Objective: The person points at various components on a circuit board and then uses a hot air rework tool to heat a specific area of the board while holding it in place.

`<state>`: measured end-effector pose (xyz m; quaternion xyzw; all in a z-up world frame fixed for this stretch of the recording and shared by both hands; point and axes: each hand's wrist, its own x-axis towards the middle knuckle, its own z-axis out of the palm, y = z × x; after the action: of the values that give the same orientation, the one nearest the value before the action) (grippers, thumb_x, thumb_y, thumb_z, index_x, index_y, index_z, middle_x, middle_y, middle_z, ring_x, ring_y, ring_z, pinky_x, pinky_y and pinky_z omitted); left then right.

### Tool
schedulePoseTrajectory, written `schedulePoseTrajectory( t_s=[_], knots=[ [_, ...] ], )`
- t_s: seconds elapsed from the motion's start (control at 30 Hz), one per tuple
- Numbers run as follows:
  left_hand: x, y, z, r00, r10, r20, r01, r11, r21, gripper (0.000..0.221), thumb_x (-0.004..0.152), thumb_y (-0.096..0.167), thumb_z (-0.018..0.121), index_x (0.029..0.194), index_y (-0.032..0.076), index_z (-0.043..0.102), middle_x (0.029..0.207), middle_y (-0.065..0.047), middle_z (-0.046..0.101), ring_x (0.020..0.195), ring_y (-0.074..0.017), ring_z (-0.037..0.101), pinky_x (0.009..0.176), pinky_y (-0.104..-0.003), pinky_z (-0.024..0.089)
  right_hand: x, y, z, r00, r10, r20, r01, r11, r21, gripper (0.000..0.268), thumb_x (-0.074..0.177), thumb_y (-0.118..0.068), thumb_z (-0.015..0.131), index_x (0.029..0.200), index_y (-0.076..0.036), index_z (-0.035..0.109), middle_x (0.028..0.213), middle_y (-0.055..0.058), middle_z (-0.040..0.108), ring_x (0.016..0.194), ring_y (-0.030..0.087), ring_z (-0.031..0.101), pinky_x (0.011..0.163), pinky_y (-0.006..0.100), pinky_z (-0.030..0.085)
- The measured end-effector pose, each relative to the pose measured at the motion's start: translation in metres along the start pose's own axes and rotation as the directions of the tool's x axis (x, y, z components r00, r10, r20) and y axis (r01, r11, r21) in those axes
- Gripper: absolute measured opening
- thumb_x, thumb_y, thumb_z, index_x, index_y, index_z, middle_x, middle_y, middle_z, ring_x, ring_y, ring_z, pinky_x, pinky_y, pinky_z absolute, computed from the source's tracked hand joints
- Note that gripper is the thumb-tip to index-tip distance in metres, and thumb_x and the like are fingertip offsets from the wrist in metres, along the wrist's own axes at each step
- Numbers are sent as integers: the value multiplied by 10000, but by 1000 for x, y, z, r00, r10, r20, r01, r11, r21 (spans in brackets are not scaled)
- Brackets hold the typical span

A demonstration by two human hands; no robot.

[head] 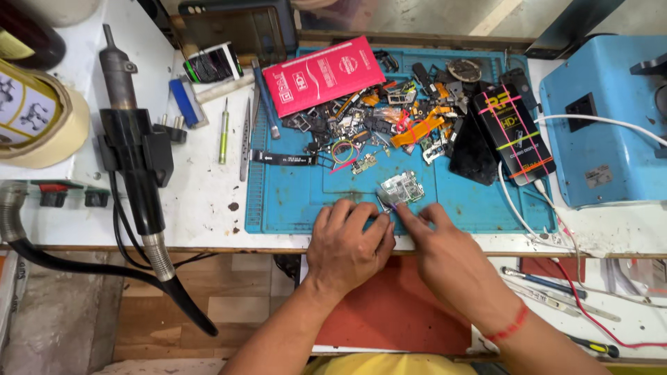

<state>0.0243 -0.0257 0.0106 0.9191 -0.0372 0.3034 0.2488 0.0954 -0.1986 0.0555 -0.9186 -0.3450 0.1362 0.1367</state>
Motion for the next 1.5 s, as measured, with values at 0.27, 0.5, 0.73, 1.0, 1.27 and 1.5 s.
schedulePoseTrajectory(
  t_s=[0.27, 0.5, 0.73, 1.0, 1.27, 1.5],
  knots=[
    [3, 4, -1, 1000, 14, 14, -15, 1000, 28, 118, 852, 233, 760, 898, 134, 714, 981, -28, 642, 903, -251, 589, 732, -407, 459, -8, -2, -7, 998, 6, -55, -10, 997, -70, 710, 736, -65, 617, 1442, -119, 560, 1079, 164, 606, 600, 406, 651, 532, 498, 543],
    [4, 2, -1, 999, 18, 36, -19, 1000, 23, 127, 873, 229, 770, 908, 124, 708, 968, -20, 640, 893, -242, 592, 737, -407, 463, 0, 9, -10, 999, -23, -43, 18, 993, -114, 665, 804, -78, 620, 1459, -171, 547, 1084, 120, 620, 591, 370, 665, 546, 482, 552],
    [4, 3, -1, 999, 48, 19, -48, 998, 33, 149, 851, 212, 763, 969, 127, 733, 962, -16, 644, 880, -244, 592, 724, -406, 457, -3, -3, -14, 993, -103, -50, 101, 994, -31, 659, 758, -43, 609, 1410, -115, 551, 1065, 164, 604, 614, 382, 665, 563, 483, 552],
    [7, 2, -1, 999, 26, 34, -26, 1000, 9, 140, 854, 219, 767, 948, 126, 723, 958, -14, 637, 884, -240, 588, 737, -406, 459, -7, -3, -12, 999, -38, -32, 36, 997, -75, 712, 731, -87, 652, 1437, -117, 564, 1117, 158, 608, 599, 392, 665, 549, 493, 553],
    [6, 3, -2, 999, 27, 45, -27, 1000, -6, 148, 852, 230, 763, 926, 116, 705, 965, -21, 637, 895, -245, 591, 759, -405, 460, -3, -2, -13, 996, -70, -62, 66, 996, -64, 758, 695, -64, 657, 1446, -104, 559, 1091, 169, 609, 600, 400, 658, 548, 493, 555],
    [6, 1, -2, 999, 18, 45, -19, 1000, 16, 159, 854, 229, 771, 946, 112, 717, 961, -22, 639, 881, -240, 583, 743, -400, 456, -1, -3, -13, 998, -48, -28, 46, 997, -57, 735, 728, -83, 655, 1454, -137, 550, 1081, 159, 607, 622, 400, 663, 580, 496, 560]
  ],
)
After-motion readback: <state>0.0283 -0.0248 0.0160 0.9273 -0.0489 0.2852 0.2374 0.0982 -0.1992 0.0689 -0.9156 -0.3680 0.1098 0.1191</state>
